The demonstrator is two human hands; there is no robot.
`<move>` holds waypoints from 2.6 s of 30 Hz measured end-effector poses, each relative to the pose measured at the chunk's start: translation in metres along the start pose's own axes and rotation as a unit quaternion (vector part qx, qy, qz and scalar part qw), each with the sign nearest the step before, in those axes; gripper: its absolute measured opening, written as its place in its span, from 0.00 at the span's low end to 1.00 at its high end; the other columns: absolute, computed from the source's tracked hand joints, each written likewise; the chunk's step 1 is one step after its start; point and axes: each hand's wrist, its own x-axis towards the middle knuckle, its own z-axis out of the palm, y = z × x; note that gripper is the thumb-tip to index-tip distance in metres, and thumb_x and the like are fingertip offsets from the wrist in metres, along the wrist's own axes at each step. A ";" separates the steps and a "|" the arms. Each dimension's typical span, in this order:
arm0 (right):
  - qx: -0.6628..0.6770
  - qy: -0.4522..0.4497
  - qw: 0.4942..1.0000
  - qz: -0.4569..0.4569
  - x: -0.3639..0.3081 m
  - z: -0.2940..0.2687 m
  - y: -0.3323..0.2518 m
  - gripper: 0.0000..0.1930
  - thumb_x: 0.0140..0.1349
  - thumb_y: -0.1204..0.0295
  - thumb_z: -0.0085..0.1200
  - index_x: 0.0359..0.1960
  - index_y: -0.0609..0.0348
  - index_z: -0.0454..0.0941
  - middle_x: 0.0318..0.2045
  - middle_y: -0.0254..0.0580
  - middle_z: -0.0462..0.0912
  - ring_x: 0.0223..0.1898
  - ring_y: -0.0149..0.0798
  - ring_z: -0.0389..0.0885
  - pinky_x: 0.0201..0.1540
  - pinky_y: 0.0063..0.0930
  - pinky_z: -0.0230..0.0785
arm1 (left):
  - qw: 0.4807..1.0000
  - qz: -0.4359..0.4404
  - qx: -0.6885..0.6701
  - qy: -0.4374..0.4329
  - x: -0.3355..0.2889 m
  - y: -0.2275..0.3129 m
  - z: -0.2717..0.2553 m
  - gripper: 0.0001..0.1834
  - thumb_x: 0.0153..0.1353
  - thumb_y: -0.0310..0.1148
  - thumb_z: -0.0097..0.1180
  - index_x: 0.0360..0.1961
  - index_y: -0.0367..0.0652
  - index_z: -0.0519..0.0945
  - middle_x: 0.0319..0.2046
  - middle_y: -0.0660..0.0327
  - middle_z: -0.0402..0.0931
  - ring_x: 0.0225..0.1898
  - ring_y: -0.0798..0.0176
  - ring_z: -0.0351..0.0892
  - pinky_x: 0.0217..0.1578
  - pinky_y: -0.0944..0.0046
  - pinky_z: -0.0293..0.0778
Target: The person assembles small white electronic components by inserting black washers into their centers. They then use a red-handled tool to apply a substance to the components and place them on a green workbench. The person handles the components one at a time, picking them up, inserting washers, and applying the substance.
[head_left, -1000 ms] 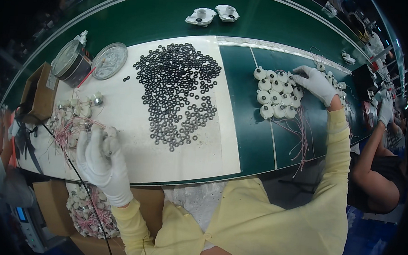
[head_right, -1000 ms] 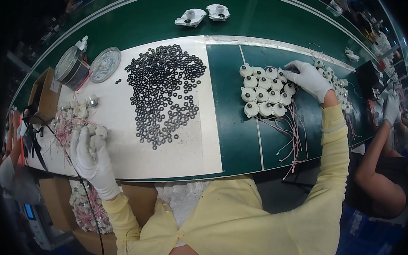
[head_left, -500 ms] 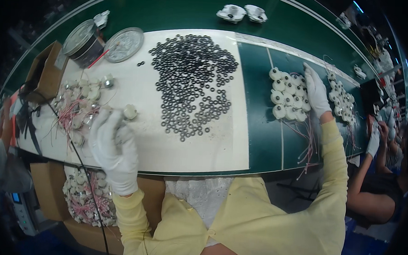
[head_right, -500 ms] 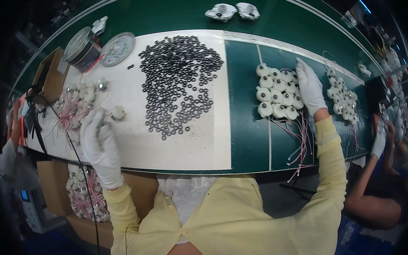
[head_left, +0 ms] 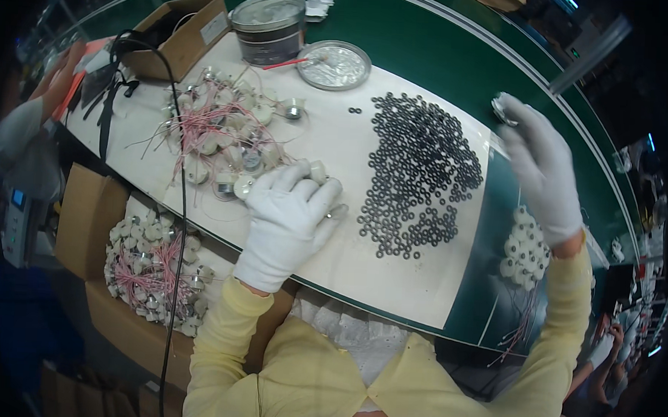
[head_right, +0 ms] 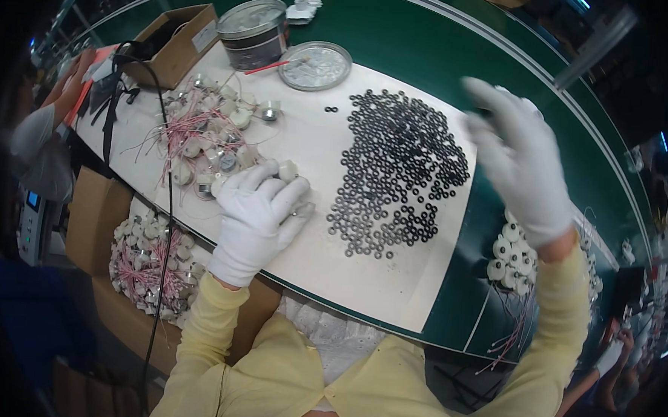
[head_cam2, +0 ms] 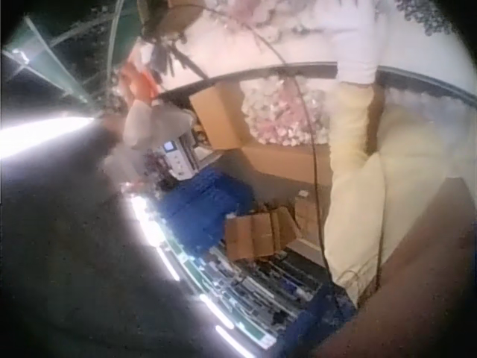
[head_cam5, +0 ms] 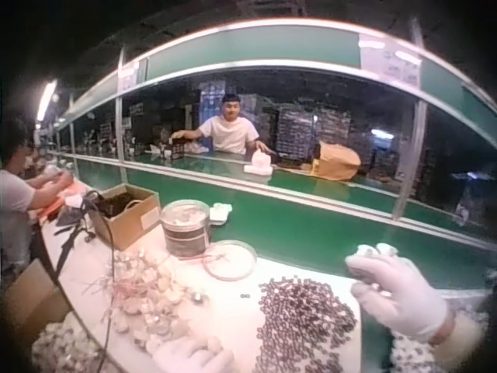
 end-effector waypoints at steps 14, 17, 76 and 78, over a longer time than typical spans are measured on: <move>-0.256 -0.304 0.894 -0.205 0.223 0.272 -0.080 0.15 0.67 0.62 0.54 0.50 0.46 0.88 0.38 0.46 0.89 0.41 0.52 0.88 0.47 0.45 0.79 | 0.997 -0.050 -0.065 0.005 -0.003 -0.006 0.003 0.20 0.51 0.41 0.70 0.45 0.48 0.82 0.36 0.63 0.77 0.51 0.55 0.78 0.48 0.52 0.76; -0.129 -0.217 0.950 -0.181 0.215 0.233 -0.067 0.14 0.68 0.61 0.56 0.48 0.47 0.89 0.37 0.44 0.89 0.38 0.48 0.88 0.44 0.39 0.78 | 0.996 -0.053 -0.069 0.002 -0.004 -0.007 0.003 0.21 0.51 0.42 0.70 0.46 0.48 0.82 0.36 0.63 0.77 0.52 0.56 0.78 0.48 0.52 0.76; 0.287 -0.134 0.933 0.173 0.186 0.186 0.039 0.16 0.75 0.63 0.52 0.46 0.65 0.85 0.34 0.38 0.88 0.31 0.27 0.84 0.34 0.20 0.72 | 0.995 -0.058 -0.083 0.003 -0.005 -0.008 0.005 0.21 0.51 0.42 0.70 0.46 0.48 0.83 0.35 0.63 0.76 0.53 0.56 0.77 0.48 0.52 0.76; 0.260 -0.150 0.937 0.182 0.188 0.181 0.044 0.16 0.74 0.63 0.52 0.46 0.65 0.85 0.33 0.37 0.88 0.29 0.27 0.83 0.32 0.19 0.69 | 0.995 -0.059 -0.082 0.001 -0.005 -0.008 0.004 0.21 0.51 0.43 0.70 0.46 0.48 0.82 0.35 0.63 0.75 0.53 0.56 0.77 0.48 0.52 0.76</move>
